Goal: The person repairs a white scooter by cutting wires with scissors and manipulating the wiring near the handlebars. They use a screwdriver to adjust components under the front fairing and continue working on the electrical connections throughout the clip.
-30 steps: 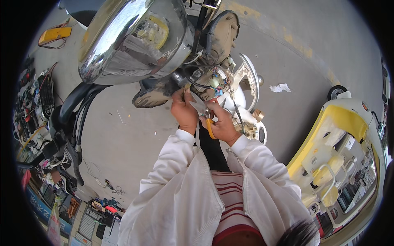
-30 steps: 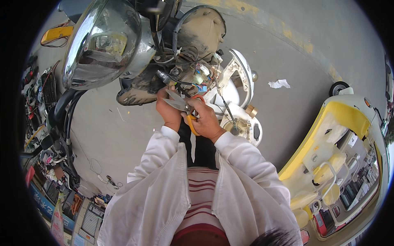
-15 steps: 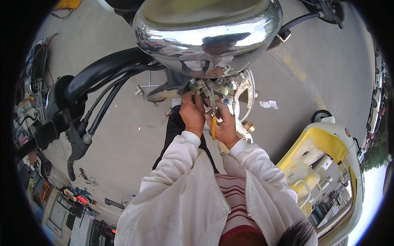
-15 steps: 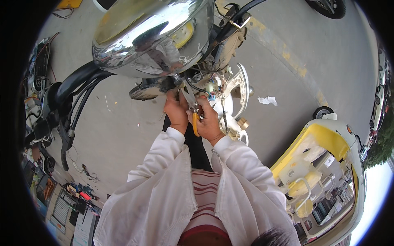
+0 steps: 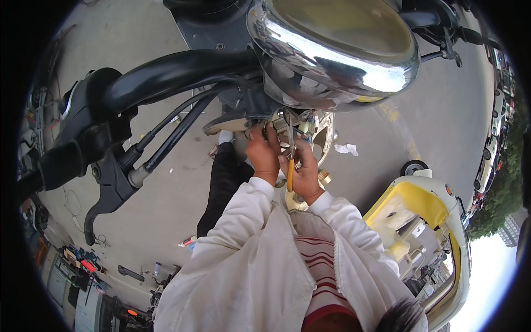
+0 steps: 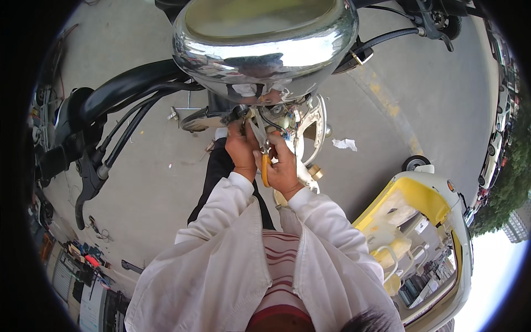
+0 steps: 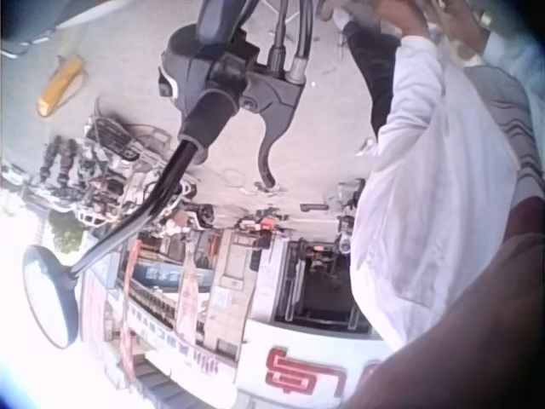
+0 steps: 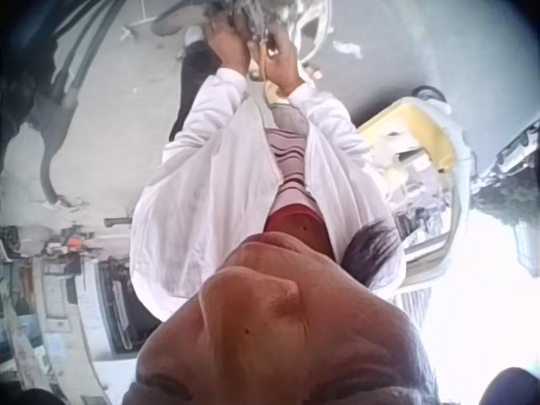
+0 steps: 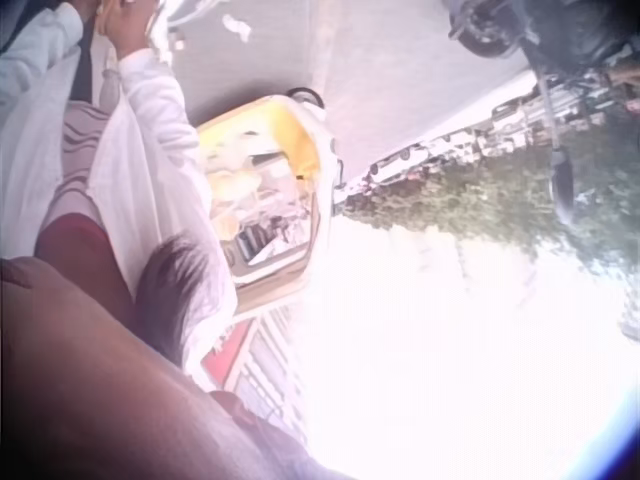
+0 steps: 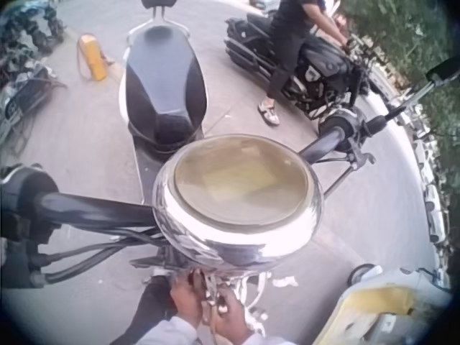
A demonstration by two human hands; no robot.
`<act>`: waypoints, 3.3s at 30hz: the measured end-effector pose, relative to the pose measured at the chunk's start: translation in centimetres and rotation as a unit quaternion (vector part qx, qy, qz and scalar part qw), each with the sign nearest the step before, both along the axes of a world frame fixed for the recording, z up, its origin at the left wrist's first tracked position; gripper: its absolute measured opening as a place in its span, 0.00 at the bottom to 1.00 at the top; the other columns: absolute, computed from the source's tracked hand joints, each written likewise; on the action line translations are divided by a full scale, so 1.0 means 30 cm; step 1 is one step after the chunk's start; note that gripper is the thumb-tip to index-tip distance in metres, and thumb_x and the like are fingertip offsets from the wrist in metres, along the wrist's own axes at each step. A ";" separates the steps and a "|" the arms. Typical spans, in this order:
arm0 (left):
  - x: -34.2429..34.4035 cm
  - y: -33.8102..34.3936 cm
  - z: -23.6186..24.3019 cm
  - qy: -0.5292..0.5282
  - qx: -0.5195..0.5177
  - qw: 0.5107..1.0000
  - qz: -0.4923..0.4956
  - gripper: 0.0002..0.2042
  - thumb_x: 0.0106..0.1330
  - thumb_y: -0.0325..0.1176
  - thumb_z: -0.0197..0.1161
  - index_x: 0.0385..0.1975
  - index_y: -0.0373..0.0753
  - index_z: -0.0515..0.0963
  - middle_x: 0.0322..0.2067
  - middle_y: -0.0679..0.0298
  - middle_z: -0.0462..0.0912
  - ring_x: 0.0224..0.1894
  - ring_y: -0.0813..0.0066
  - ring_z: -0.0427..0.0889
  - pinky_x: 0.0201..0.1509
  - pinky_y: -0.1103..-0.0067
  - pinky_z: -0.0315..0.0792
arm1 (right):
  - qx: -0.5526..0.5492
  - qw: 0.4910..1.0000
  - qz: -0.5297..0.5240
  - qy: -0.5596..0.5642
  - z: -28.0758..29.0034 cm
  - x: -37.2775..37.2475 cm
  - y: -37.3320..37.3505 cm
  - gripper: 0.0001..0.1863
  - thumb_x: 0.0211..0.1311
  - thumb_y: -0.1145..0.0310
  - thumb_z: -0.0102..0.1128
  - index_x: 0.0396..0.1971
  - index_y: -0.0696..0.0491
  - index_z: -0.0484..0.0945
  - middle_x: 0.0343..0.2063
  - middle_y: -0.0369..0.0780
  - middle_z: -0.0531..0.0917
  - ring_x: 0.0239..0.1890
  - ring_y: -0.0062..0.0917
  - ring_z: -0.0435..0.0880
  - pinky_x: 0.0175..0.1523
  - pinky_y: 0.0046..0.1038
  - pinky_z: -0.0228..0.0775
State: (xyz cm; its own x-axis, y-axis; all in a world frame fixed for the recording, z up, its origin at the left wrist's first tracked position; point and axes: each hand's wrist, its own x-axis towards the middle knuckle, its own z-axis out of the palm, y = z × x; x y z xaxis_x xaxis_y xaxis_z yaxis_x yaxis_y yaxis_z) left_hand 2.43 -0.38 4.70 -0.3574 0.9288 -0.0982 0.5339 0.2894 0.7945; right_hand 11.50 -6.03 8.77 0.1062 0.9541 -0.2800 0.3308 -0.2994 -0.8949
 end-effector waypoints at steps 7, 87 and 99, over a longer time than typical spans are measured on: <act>0.030 -0.013 -0.017 -0.010 -0.059 0.998 0.025 0.13 0.65 0.39 0.60 0.35 0.35 0.71 0.26 0.48 0.80 0.26 0.45 0.80 0.28 0.61 0.73 | 0.045 0.998 0.023 -0.036 0.044 -0.001 0.018 0.24 0.58 0.79 0.62 0.53 0.56 0.65 0.45 0.39 0.76 0.34 0.17 0.75 0.40 0.21 0.71; -1.175 -0.773 0.782 -0.467 -0.024 0.884 -0.006 0.14 0.70 0.39 0.57 0.47 0.37 0.73 0.38 0.63 0.80 0.35 0.77 0.79 0.39 0.80 0.75 | -0.053 0.949 0.176 -0.257 0.515 -0.173 -0.726 0.20 0.55 0.61 0.57 0.49 0.48 0.76 0.40 0.45 0.82 0.44 0.42 0.80 0.47 0.40 0.72; -2.124 -2.185 0.823 -0.280 0.150 0.807 0.498 0.18 0.70 0.41 0.56 0.52 0.36 0.73 0.44 0.64 0.79 0.41 0.77 0.76 0.47 0.80 0.71 | -0.096 0.790 0.435 -0.421 0.100 -0.987 -0.789 0.17 0.50 0.71 0.58 0.43 0.58 0.79 0.41 0.50 0.82 0.45 0.44 0.81 0.51 0.36 0.73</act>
State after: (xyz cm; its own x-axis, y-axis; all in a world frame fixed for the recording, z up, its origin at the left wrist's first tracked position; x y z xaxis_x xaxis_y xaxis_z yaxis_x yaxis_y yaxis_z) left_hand -61.28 -65.92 29.37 -0.9188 0.2212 -0.3271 -0.3117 0.1021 0.9447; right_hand -18.12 -29.69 11.77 -0.3406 0.7162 -0.6091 0.9402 0.2661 -0.2128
